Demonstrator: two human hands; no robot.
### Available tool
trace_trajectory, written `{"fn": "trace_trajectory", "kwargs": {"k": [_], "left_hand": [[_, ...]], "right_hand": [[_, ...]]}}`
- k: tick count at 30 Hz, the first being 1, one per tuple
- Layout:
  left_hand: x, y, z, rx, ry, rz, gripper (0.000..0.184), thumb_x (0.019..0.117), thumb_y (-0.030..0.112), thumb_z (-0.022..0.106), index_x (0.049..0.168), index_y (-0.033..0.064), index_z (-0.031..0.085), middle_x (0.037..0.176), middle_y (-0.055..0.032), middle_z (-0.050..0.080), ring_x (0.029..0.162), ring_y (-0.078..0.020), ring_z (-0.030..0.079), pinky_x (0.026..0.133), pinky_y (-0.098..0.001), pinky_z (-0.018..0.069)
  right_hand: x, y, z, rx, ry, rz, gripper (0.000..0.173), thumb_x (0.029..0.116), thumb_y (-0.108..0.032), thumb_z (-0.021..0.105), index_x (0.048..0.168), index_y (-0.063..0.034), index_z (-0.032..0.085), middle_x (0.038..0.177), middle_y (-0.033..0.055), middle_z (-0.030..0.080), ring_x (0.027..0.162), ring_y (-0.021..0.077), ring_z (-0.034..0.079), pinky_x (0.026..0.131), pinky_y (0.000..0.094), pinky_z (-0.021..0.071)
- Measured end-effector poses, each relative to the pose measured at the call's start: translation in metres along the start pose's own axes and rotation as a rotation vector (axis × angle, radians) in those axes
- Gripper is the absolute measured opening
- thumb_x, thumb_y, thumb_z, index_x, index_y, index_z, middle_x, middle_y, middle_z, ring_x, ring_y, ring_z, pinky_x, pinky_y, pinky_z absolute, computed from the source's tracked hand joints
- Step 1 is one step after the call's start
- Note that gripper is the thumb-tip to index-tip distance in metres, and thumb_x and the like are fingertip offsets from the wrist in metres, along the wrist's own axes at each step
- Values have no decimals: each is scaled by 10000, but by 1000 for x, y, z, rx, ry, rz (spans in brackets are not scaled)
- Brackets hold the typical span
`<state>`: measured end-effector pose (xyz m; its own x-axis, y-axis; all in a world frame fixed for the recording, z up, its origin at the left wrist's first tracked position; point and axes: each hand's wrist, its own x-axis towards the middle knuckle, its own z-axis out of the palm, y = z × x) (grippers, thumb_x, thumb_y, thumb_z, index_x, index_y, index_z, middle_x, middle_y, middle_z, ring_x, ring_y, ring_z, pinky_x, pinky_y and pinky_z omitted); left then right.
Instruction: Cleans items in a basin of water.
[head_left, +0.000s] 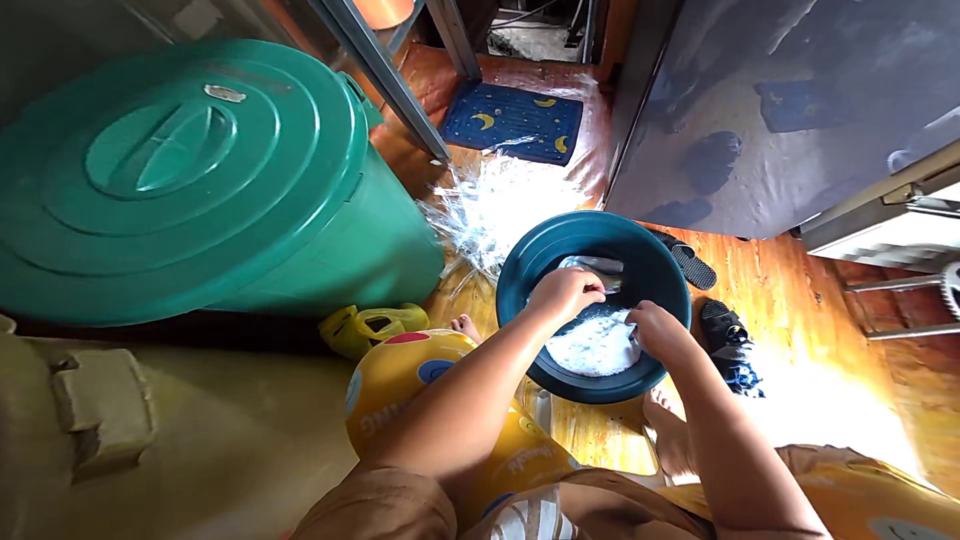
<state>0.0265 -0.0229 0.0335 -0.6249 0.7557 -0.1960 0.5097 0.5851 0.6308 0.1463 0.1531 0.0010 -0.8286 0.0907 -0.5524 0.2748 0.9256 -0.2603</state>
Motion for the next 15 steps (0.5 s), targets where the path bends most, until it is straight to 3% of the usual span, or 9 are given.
{"fn": "trace_trajectory", "kwargs": {"k": [2,6,11,15], "left_hand": [[2,-2,1,-2,30,14,159,979,253,724,1033,116,782,1057,-76,745,1045,-220,695,974,-454,543],[4,1,-2,-66,44,-59,147,986,211,718,1027,76,759,1049,-106,726,902,-213,719,875,-418,602],[6,-2,-4,-91,22,-79,163,1005,193,682,1054,53,748,1009,-112,750,949,-238,727,928,-456,570],[8,-4,-2,-73,7,-100,146,1001,176,686,1043,50,746,1002,-110,749,952,-225,729,936,-436,576]], "right_hand": [[-2,-4,-3,-56,-12,28,302,993,-3,507,1228,-1,698,1314,235,614,1234,390,606,1038,539,497],[-8,-5,-20,-59,56,16,264,994,-19,539,1176,-13,730,1266,203,654,1241,381,600,1045,539,490],[5,-3,-23,123,162,-58,186,973,2,599,1083,15,748,1190,202,686,1173,339,641,1049,481,488],[31,2,-2,119,49,-37,219,982,-17,577,1125,-7,744,1240,191,674,1202,314,632,1064,465,480]]}}
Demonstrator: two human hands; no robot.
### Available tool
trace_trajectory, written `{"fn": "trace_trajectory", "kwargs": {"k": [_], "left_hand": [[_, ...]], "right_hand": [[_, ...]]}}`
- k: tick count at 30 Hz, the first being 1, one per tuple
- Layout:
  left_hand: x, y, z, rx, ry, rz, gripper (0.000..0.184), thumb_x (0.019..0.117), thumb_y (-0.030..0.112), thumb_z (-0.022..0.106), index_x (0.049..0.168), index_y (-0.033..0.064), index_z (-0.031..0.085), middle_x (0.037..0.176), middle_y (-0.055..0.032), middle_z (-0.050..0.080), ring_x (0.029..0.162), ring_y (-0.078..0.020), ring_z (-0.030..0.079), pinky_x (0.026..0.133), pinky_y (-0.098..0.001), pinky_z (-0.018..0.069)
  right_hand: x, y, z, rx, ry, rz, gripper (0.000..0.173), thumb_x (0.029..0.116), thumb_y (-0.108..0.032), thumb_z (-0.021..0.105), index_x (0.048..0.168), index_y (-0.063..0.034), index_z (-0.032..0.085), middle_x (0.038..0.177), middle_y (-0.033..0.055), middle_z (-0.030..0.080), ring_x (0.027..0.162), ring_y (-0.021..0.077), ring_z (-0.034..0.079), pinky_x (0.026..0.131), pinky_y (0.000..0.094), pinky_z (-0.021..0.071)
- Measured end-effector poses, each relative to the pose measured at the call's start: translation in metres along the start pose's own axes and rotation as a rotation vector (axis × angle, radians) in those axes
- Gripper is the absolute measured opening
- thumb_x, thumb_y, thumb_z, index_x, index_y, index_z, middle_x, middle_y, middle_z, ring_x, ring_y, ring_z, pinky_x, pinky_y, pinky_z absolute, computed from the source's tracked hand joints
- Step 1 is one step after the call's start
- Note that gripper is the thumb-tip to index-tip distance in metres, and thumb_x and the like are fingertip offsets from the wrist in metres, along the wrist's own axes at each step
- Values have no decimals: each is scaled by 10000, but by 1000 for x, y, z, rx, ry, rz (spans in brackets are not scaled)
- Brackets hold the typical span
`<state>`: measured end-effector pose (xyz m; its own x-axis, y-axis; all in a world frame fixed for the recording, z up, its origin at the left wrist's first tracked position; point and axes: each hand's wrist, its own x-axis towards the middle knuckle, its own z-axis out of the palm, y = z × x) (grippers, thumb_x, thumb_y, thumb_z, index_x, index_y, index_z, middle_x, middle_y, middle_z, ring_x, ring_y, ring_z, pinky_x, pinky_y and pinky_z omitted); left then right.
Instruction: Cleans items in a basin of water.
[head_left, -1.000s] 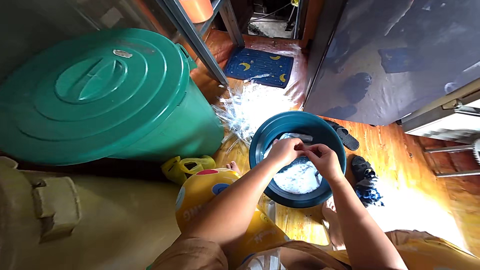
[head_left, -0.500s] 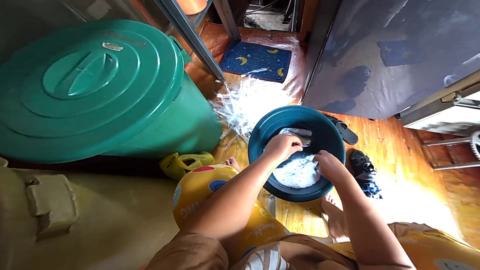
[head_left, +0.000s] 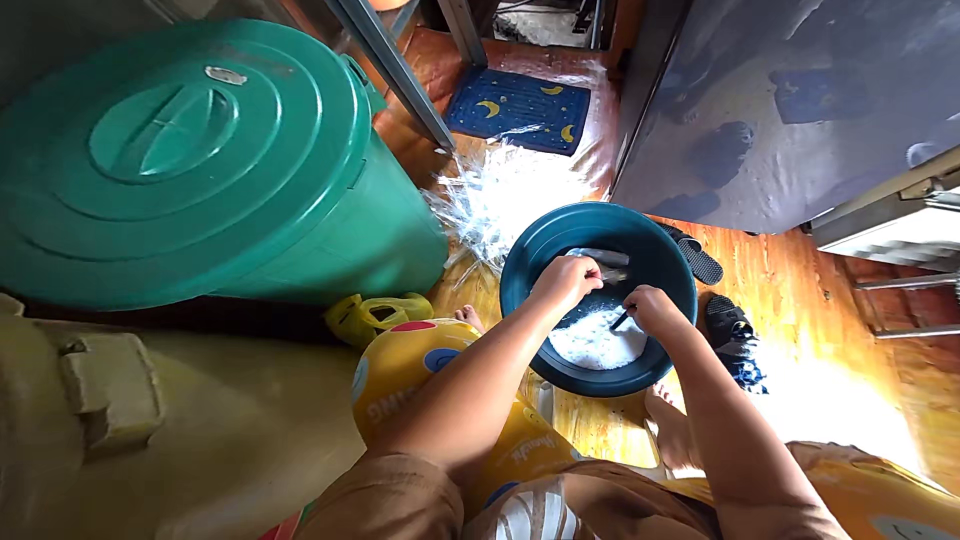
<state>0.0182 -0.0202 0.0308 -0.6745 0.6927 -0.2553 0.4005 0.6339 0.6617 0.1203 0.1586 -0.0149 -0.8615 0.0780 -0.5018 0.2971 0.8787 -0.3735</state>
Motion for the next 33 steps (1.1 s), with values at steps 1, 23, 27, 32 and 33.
{"fn": "trace_trajectory", "kwargs": {"k": [1,23,27,32,33], "left_hand": [[0,0,0,3,6,-4,144,1000,175,686,1040,51,748,998,-109,749,951,-223,727,936,-431,573],[3,-15,15,158,-102,-70,191,1000,142,654,1158,80,743,1140,-125,739,1131,-287,689,1024,-520,526],[4,-15,16,164,-128,-85,198,1004,143,646,1166,81,742,1145,-126,737,1139,-288,685,1024,-517,524],[5,-15,17,180,-153,-90,205,1014,123,616,1169,87,747,1144,-120,738,1138,-278,684,1022,-506,525],[5,-15,17,177,-157,-93,210,1016,120,611,1173,87,747,1145,-121,738,1135,-277,686,1023,-503,525]], "right_hand": [[4,1,4,-10,-39,-3,224,983,-20,578,1135,-8,741,1250,195,667,1216,315,623,1070,463,471],[15,-11,29,-282,-184,-124,327,973,83,479,1185,-22,706,1356,206,579,1288,413,540,1014,576,495],[14,-15,28,-285,-159,-79,329,969,86,486,1189,-17,707,1365,209,566,1301,412,523,1030,551,491],[12,-21,33,-300,-193,-94,344,954,107,485,1195,-5,704,1396,233,540,1304,432,516,1052,551,474],[12,-20,34,-294,-199,-91,353,952,107,484,1200,-11,706,1402,234,537,1304,432,520,1058,553,471]]}}
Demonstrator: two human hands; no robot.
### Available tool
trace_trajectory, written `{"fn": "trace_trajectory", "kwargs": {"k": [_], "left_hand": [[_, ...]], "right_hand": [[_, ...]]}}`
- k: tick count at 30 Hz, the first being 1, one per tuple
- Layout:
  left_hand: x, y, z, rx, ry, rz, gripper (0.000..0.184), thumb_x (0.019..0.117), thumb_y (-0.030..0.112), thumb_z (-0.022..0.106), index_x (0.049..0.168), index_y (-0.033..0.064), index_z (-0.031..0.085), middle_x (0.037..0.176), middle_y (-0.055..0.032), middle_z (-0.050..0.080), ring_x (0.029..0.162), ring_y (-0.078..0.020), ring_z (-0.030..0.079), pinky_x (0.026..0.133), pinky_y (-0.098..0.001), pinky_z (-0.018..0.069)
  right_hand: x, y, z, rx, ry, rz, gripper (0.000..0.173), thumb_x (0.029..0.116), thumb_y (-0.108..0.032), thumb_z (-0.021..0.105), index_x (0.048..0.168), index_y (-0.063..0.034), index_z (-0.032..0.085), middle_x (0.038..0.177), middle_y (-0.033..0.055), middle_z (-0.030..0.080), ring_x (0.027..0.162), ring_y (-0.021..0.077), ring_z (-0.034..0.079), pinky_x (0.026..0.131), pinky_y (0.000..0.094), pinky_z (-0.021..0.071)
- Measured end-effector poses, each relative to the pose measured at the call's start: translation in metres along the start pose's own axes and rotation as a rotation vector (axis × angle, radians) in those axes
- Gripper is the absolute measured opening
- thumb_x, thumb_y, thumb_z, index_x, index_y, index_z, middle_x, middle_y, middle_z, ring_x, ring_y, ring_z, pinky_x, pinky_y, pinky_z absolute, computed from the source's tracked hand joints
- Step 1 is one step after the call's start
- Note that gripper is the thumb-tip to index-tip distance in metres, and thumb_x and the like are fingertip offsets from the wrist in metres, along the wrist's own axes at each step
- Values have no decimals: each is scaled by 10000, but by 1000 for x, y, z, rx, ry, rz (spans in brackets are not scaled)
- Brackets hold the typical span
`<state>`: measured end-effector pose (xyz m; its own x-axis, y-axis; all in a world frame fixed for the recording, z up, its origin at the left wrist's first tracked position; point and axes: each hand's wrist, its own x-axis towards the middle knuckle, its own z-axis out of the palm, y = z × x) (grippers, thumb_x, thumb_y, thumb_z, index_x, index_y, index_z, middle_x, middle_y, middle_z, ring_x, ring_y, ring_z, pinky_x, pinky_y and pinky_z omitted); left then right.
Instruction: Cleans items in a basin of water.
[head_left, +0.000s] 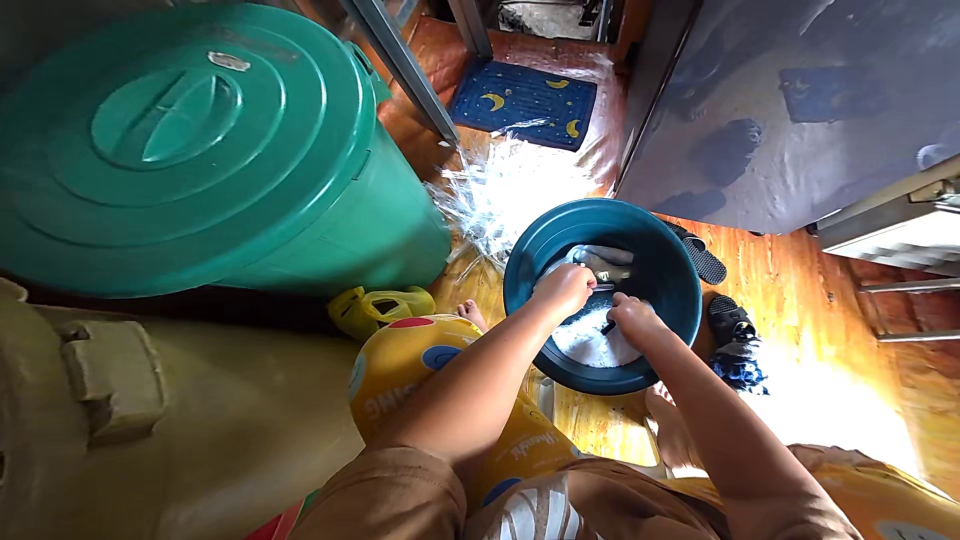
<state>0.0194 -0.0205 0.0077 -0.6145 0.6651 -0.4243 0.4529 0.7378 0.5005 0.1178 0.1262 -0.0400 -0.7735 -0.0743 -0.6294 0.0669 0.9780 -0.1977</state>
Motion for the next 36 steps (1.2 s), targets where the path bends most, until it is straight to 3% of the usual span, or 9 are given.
{"fn": "trace_trajectory", "kwargs": {"k": [5,12,20,25,30,36], "left_hand": [[-1,0,-1,-18,-19,-20,198,1011,112,613,1151,82,750,1112,-132,739,1093,-288,695,996,-520,533],[-2,-1,6,16,-45,-28,175,1002,118,624,1110,80,756,1107,-144,738,1108,-321,689,982,-553,533],[0,1,4,64,-86,-27,215,1022,133,578,1141,76,747,1126,-151,734,1133,-321,683,1000,-549,527],[-1,1,4,83,-82,-19,215,1018,115,576,1147,74,743,1139,-158,729,1151,-330,675,1005,-546,525],[-1,1,6,70,-76,-16,196,1016,121,598,1131,64,746,1117,-162,732,1119,-334,684,983,-553,532],[2,1,4,59,-117,-57,203,1017,127,608,1163,72,738,1162,-157,724,1163,-334,670,1017,-561,517]], "right_hand": [[0,15,2,161,28,22,328,950,49,543,1185,-64,741,1394,218,559,1262,401,571,1059,548,474],[-23,26,-13,281,123,47,289,958,4,587,1180,-84,752,1332,173,605,1230,310,598,1069,453,475],[-30,1,-9,86,142,40,337,926,126,506,1163,14,717,1373,242,546,1319,420,506,1069,532,474],[-30,-5,-17,35,159,100,294,951,119,496,1145,44,704,1392,228,529,1328,418,495,1031,525,503],[-17,-1,-10,25,69,132,326,957,117,490,1201,30,689,1432,233,498,1353,425,471,1068,521,477],[-2,14,8,125,1,51,324,947,39,546,1195,-52,734,1389,239,555,1291,418,539,1084,553,446]]}}
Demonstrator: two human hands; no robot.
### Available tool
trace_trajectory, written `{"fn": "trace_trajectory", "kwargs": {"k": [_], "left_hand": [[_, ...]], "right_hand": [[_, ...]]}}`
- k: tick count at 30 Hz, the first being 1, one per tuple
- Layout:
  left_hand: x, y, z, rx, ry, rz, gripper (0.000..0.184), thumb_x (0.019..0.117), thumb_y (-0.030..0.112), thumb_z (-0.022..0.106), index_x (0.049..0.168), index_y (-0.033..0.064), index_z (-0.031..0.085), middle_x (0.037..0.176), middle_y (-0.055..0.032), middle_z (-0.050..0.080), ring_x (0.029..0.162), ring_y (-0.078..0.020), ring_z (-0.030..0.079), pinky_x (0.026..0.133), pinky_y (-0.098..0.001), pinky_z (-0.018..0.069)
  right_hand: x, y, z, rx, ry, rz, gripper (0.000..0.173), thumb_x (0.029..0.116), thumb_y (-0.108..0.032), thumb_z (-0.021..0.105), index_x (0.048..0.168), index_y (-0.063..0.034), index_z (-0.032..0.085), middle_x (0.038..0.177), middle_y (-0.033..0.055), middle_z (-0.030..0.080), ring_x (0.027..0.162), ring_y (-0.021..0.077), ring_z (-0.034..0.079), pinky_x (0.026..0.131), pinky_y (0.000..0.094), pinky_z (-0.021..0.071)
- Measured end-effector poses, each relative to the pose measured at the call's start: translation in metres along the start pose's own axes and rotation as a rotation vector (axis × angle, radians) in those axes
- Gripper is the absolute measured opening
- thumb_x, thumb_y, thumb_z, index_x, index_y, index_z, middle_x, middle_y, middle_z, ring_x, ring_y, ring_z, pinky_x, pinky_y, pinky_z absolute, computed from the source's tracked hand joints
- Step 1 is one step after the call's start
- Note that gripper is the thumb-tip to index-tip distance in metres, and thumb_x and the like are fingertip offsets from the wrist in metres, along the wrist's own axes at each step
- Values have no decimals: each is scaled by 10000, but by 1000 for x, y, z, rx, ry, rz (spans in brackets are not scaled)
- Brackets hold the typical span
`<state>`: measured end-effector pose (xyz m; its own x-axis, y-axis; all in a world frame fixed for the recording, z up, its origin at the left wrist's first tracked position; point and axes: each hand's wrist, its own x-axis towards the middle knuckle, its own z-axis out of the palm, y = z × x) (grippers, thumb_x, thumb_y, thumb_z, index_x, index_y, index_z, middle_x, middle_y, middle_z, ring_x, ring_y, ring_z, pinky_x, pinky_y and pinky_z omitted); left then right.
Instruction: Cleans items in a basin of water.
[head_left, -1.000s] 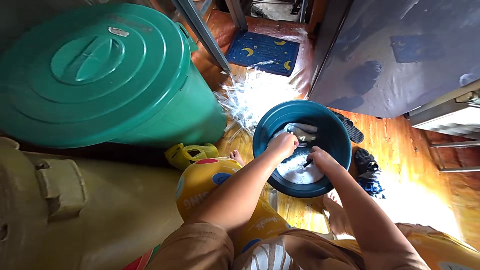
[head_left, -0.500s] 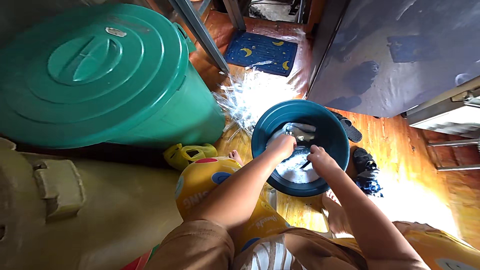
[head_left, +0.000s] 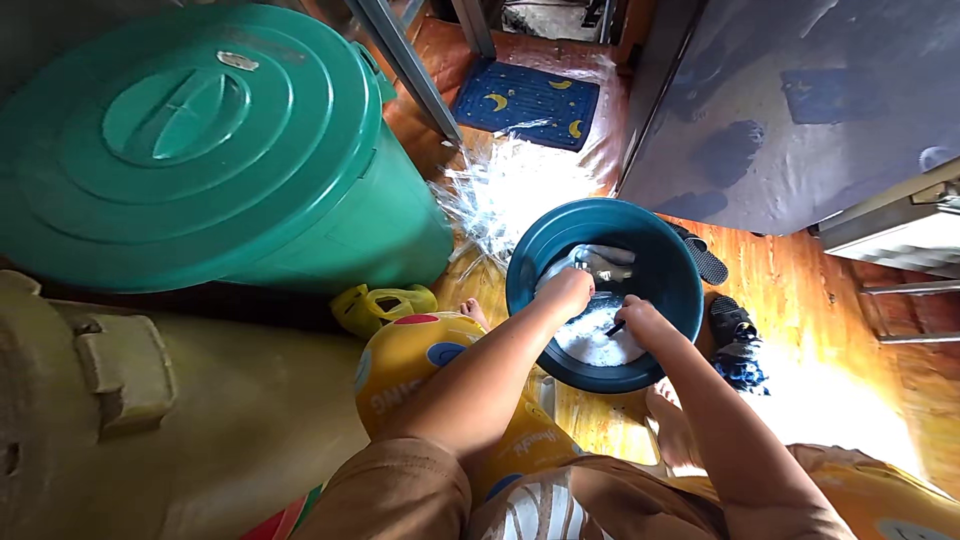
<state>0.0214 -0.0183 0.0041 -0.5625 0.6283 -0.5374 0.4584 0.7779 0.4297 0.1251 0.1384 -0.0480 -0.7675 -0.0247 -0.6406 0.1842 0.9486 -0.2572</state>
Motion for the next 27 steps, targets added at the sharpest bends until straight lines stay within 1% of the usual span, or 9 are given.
{"fn": "trace_trajectory", "kwargs": {"k": [2,6,8,11,14,18,23,27], "left_hand": [[1,-1,1,14,1,8,199,1017,127,605,1152,72,739,1162,-158,723,1165,-333,668,1015,-564,517],[2,-3,4,43,-2,13,211,1017,136,597,1155,69,743,1173,-166,720,1176,-345,664,1016,-573,514],[0,-1,3,43,-12,1,218,1021,145,597,1166,62,737,1181,-174,716,1184,-347,660,1023,-571,511],[-1,0,3,46,-32,-23,216,1021,150,598,1167,68,734,1175,-171,716,1171,-345,666,1013,-568,517],[1,-1,8,19,-23,-35,198,1012,144,615,1141,63,741,1143,-177,722,1132,-361,678,976,-591,529],[1,-2,9,16,-26,-27,199,1015,148,613,1135,52,739,1128,-182,724,1109,-362,685,968,-596,530],[0,1,9,14,-28,-28,193,1011,140,618,1133,60,744,1123,-169,729,1111,-350,687,966,-586,534],[4,0,10,-37,-62,-14,211,1003,137,623,1164,64,738,1121,-147,738,1089,-314,701,984,-550,538]], "right_hand": [[-3,6,-5,53,9,-10,311,948,19,566,1189,-65,743,1369,229,573,1275,389,557,1086,530,448],[-18,10,-21,172,82,-7,283,963,1,582,1184,-66,747,1337,192,601,1242,321,587,1082,452,461],[-26,11,-30,239,135,9,272,971,-4,592,1185,-67,746,1321,183,610,1229,300,596,1075,438,470],[-37,15,-41,305,240,15,237,958,-3,622,1145,-60,756,1256,186,631,1177,299,616,1034,442,499],[-45,17,-51,336,309,44,209,954,0,648,1121,-57,759,1244,184,625,1145,300,626,1008,446,516],[-52,16,-60,355,383,70,187,945,-4,669,1091,-65,768,1208,172,633,1111,292,631,978,458,526],[-49,11,-61,353,392,80,197,939,4,670,1098,-62,766,1217,172,629,1110,289,633,976,449,532],[-44,2,-60,326,380,56,201,939,9,668,1101,-57,767,1219,181,625,1119,303,628,980,453,531]]}}
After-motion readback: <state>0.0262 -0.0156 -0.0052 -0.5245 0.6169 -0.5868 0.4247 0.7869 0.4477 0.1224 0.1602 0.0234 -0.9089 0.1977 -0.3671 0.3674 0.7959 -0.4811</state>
